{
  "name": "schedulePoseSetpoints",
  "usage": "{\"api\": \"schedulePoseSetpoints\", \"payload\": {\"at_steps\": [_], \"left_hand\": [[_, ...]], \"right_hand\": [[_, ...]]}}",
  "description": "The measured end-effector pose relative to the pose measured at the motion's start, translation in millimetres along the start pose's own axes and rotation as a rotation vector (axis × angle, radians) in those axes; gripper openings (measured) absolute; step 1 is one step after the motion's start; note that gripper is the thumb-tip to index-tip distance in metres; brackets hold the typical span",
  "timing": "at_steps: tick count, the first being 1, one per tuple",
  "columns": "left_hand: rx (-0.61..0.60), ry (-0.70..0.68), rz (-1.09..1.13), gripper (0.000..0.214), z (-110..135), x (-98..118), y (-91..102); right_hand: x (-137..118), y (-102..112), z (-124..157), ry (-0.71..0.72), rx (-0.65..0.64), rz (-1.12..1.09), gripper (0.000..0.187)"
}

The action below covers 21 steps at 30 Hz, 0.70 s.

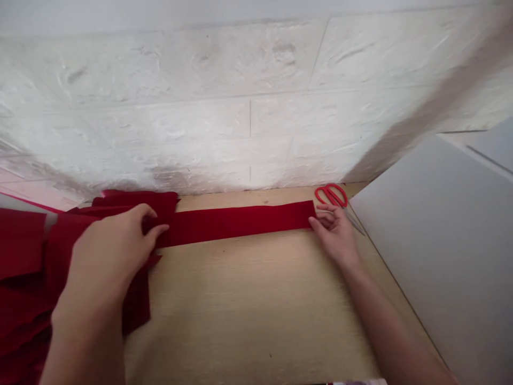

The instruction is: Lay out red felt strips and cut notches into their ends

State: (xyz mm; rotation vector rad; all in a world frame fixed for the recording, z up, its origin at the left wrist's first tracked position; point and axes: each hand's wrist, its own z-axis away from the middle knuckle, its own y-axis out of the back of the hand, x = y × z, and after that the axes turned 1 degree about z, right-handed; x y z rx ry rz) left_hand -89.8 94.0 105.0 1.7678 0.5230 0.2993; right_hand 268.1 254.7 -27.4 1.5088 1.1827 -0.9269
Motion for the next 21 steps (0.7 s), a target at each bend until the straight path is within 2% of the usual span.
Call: {"api": "schedulePoseSetpoints", "payload": {"at_steps": [3, 5, 7, 9, 13, 17, 21], "left_hand": [[0.119, -0.02, -0.156, 0.025, 1.2, -0.3, -5.9], [0.219, -0.109, -0.179, 0.033, 4.5, 14.2, -16.7], [0.279, -0.246, -0.051, 0.036, 8.9, 39.1, -26.9], [0.22, -0.406, 0.168, 0.033, 11.6, 70.5, -33.6], [0.012, -0.7, 0.546, 0.041, 3.0, 131.6, -39.4], [-0.108, -0.852, 0.625, 0.042, -16.2, 173.4, -39.4], [-0.213, -0.926, 0.654, 0.038, -26.7, 200.7, -33.5]], "right_hand": [[-9.4, -18.0, 17.7, 0.03, -0.07, 0.005, 0.04], [-14.6, -26.1, 25.0, 0.062, -0.093, 0.016, 0.036], [-17.8, -29.5, 27.6, 0.088, -0.1, 0.023, 0.035], [-18.9, -29.2, 27.1, 0.098, -0.088, 0.015, 0.035], [-18.0, -24.4, 25.5, 0.106, -0.031, -0.007, 0.035], [-21.9, -19.8, 27.4, 0.123, -0.004, -0.003, 0.032], [-32.6, -15.4, 27.4, 0.134, 0.049, -0.076, 0.027]]}}
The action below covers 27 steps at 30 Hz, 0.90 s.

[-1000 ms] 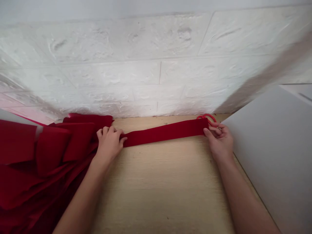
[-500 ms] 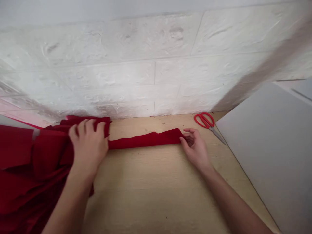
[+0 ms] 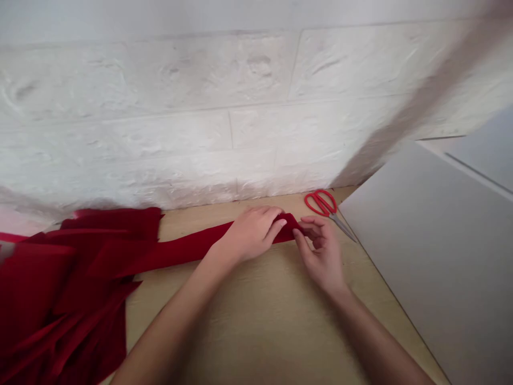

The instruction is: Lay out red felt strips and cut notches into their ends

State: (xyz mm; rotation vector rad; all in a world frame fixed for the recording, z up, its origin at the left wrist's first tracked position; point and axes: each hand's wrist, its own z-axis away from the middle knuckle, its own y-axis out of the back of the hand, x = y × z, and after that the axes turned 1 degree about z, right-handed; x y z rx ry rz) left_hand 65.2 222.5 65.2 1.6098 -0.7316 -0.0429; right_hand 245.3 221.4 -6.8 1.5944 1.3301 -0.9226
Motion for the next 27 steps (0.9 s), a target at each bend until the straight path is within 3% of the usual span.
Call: {"api": "schedulePoseSetpoints", "payload": {"at_steps": [7, 18, 23, 27], "left_hand": [[-0.062, 0.022, -0.112, 0.035, -21.4, 11.6, -8.1], [0.103, -0.059, -0.289, 0.037, -28.0, 10.5, -14.3], [0.26, -0.117, -0.256, 0.042, -24.0, 9.9, -2.4], [0.414, -0.151, -0.108, 0.041, -21.9, 12.3, 22.0]], "right_hand": [[-2.3, 2.2, -9.5, -0.031, 0.11, -0.149, 0.025], [-7.8, -6.6, -16.8, -0.112, 0.13, -0.286, 0.027], [-26.0, -7.7, -34.2, -0.083, 0.15, -0.343, 0.026], [-55.0, -11.8, -51.6, 0.006, 0.145, -0.35, 0.021]]}}
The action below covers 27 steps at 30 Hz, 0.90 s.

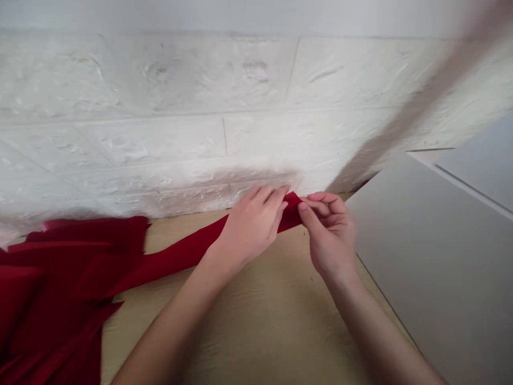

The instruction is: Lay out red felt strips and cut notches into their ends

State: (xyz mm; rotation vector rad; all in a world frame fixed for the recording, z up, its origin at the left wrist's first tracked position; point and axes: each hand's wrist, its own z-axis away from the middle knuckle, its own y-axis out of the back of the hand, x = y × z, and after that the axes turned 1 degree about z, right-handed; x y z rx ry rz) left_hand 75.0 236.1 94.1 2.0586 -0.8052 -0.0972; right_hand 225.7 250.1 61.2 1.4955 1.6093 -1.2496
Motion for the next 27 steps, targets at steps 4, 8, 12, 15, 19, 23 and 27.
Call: {"api": "schedulePoseSetpoints", "payload": {"at_steps": [4, 8, 12, 15, 19, 23, 27], "left_hand": [[0.23, 0.087, 0.173, 0.029, -10.1, -0.9, 21.7], [0.409, 0.126, 0.314, 0.014, -12.3, -4.0, 32.8], [0.435, 0.146, 0.35, 0.007, -9.5, -6.5, 37.4], [0.427, 0.14, 0.347, 0.008, -8.4, -6.0, 36.1], [0.435, 0.126, 0.374, 0.008, -8.3, -4.0, 31.1], [0.45, 0.122, 0.383, 0.005, -8.2, -3.4, 29.4], [0.462, 0.135, 0.402, 0.002, -7.4, -2.8, 30.5]], "right_hand": [[-27.2, -19.9, -11.0, 0.105, -0.042, 0.054, 0.016], [-44.5, -30.3, -17.1, 0.241, -0.132, 0.132, 0.014], [-54.3, -26.7, -22.7, 0.313, -0.246, 0.295, 0.015], [-59.3, -20.4, -25.6, 0.289, -0.309, 0.43, 0.016], [-62.3, -15.6, -26.7, 0.236, -0.375, 0.487, 0.014], [-64.6, -15.3, -26.3, 0.193, -0.397, 0.49, 0.017], [-69.3, -15.0, -27.5, 0.161, -0.427, 0.454, 0.02]]}}
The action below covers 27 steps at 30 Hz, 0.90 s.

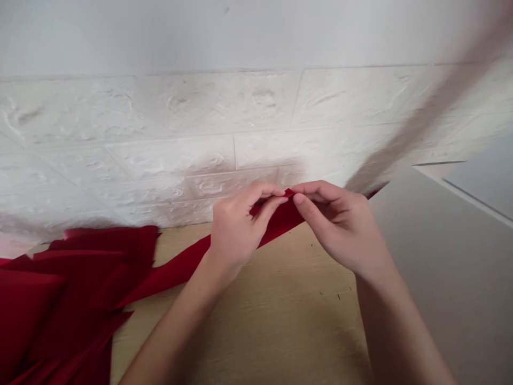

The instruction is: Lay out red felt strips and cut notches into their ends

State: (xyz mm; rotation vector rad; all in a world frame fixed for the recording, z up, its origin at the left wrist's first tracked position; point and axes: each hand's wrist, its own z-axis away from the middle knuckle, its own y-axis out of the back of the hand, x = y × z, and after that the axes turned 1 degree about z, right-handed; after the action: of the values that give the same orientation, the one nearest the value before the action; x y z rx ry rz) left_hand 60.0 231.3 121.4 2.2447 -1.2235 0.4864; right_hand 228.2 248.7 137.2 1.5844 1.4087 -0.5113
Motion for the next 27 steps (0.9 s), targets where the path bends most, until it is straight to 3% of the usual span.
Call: {"api": "schedulePoseSetpoints", "payload": {"at_steps": [12, 27], "left_hand": [[-0.094, -0.085, -0.052, 0.005, 3.6, 1.3, -1.2], [-0.177, -0.051, -0.087, 0.008, 3.5, 4.9, -2.8]], "right_hand": [[0.7, 18.9, -1.3, -0.047, -0.1, -0.083, 0.02], [1.8, 20.9, -2.2, 0.009, -0.088, 0.029, 0.016]]}}
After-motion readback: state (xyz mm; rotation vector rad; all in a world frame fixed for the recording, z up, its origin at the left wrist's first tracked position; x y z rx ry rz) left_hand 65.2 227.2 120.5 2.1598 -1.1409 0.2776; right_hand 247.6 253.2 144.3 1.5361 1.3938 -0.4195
